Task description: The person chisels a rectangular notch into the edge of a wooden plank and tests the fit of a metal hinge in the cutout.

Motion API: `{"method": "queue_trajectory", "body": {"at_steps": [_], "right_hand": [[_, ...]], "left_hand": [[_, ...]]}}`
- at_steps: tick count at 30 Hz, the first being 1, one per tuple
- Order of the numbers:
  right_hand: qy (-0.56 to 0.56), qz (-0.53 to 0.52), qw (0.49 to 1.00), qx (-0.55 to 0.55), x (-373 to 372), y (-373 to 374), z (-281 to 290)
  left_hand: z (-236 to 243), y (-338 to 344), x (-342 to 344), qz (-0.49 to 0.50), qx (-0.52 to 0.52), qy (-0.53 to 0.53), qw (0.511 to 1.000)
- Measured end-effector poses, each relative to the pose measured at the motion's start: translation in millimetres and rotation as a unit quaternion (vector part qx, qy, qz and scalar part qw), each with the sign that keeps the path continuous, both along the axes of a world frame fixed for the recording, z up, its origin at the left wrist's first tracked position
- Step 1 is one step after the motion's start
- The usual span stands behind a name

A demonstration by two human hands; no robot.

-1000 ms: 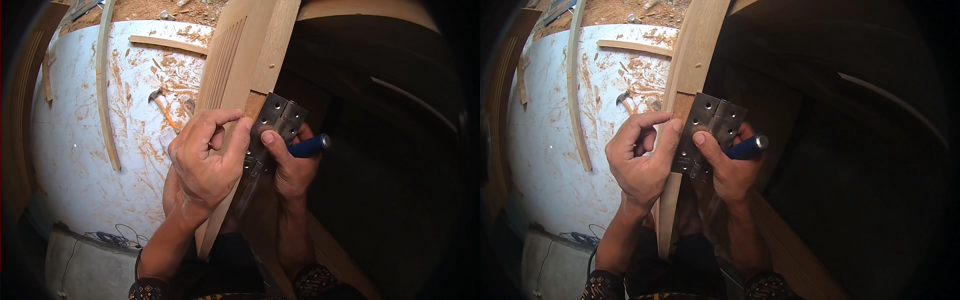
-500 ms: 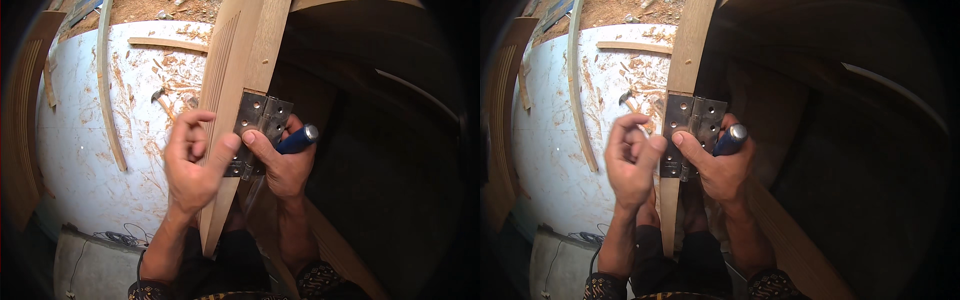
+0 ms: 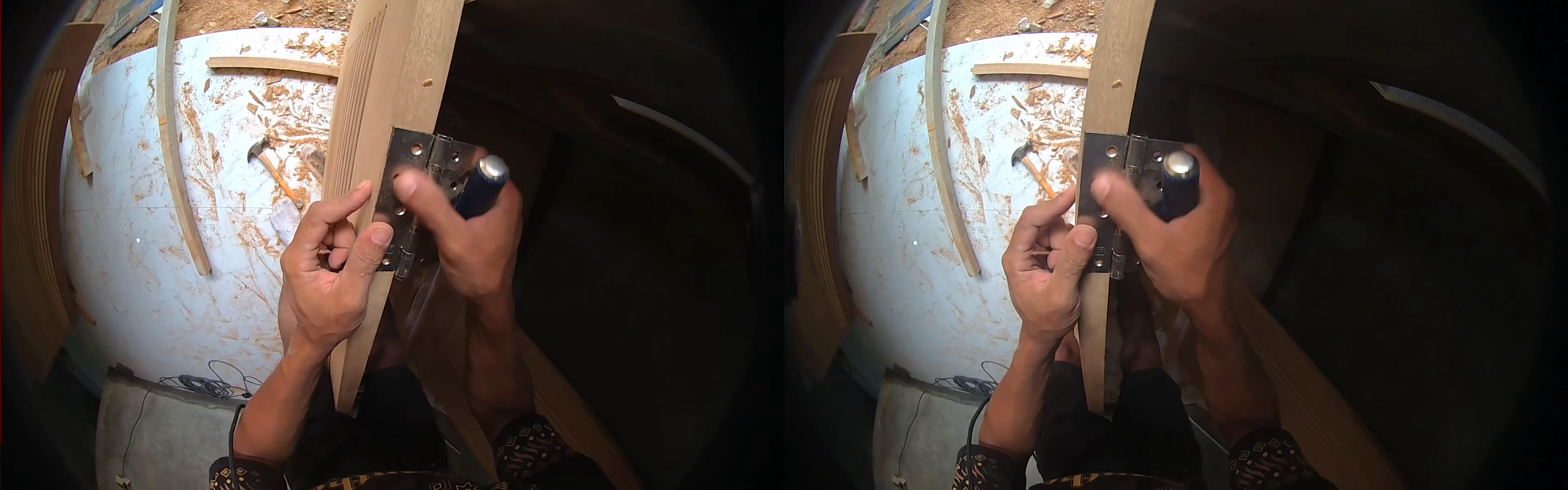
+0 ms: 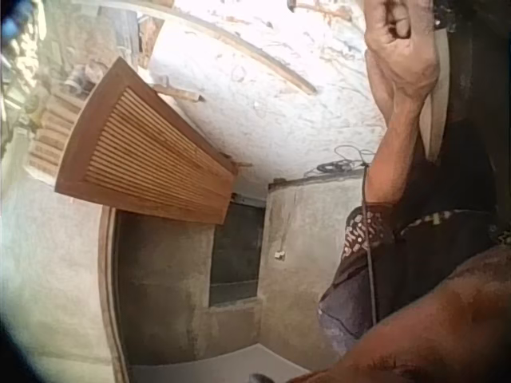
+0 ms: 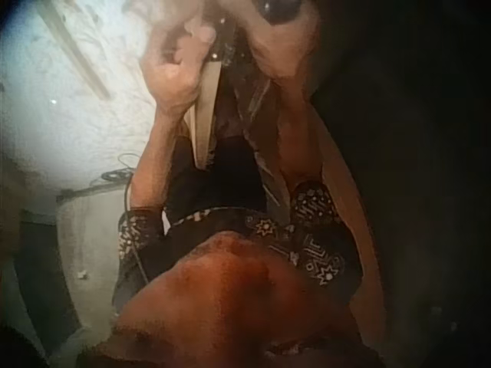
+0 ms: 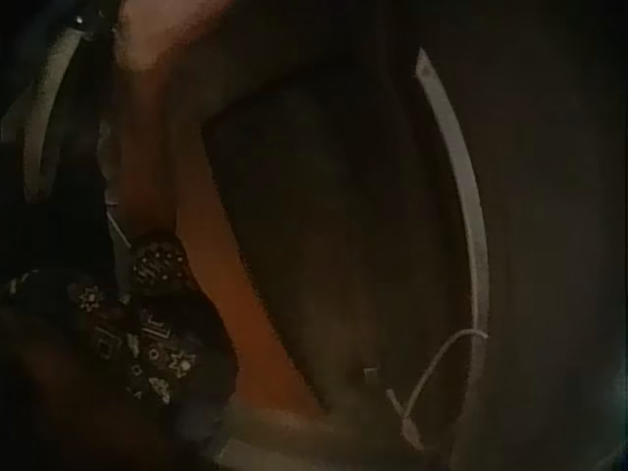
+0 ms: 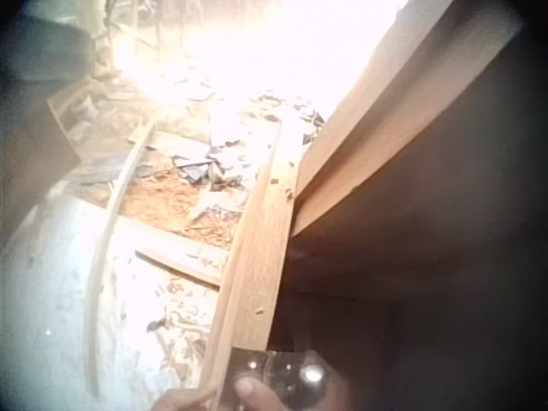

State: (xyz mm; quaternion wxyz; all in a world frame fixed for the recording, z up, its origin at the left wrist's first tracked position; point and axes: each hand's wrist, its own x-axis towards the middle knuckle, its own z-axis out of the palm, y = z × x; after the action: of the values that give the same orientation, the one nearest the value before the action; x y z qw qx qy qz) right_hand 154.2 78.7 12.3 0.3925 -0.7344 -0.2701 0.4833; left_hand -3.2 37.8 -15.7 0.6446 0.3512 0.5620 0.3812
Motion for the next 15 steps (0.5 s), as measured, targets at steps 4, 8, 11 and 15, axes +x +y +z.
{"method": "queue_trajectory", "body": {"at_steps": [4,8,11,15], "right_hand": [[-0.106,0.021,0.994,-0.023,7.6,28.5,7.8],[-0.135,0.072,0.988,-0.035,8.6,32.9,10.4],[-0.126,0.086,0.988,-0.032,8.6,34.8,11.1],[-0.12,0.097,0.988,0.0,12.0,31.3,7.2]], "left_hand": [[2.4,-4.2,9.0,0.016,0.005,0.022,1.0],[-2.4,-7.3,8.5,0.026,0.024,0.02,0.999],[-7.6,-8.2,8.2,0.036,0.037,0.008,0.999],[-1.1,-6.8,12.1,0.039,0.026,-0.01,0.999]]}}
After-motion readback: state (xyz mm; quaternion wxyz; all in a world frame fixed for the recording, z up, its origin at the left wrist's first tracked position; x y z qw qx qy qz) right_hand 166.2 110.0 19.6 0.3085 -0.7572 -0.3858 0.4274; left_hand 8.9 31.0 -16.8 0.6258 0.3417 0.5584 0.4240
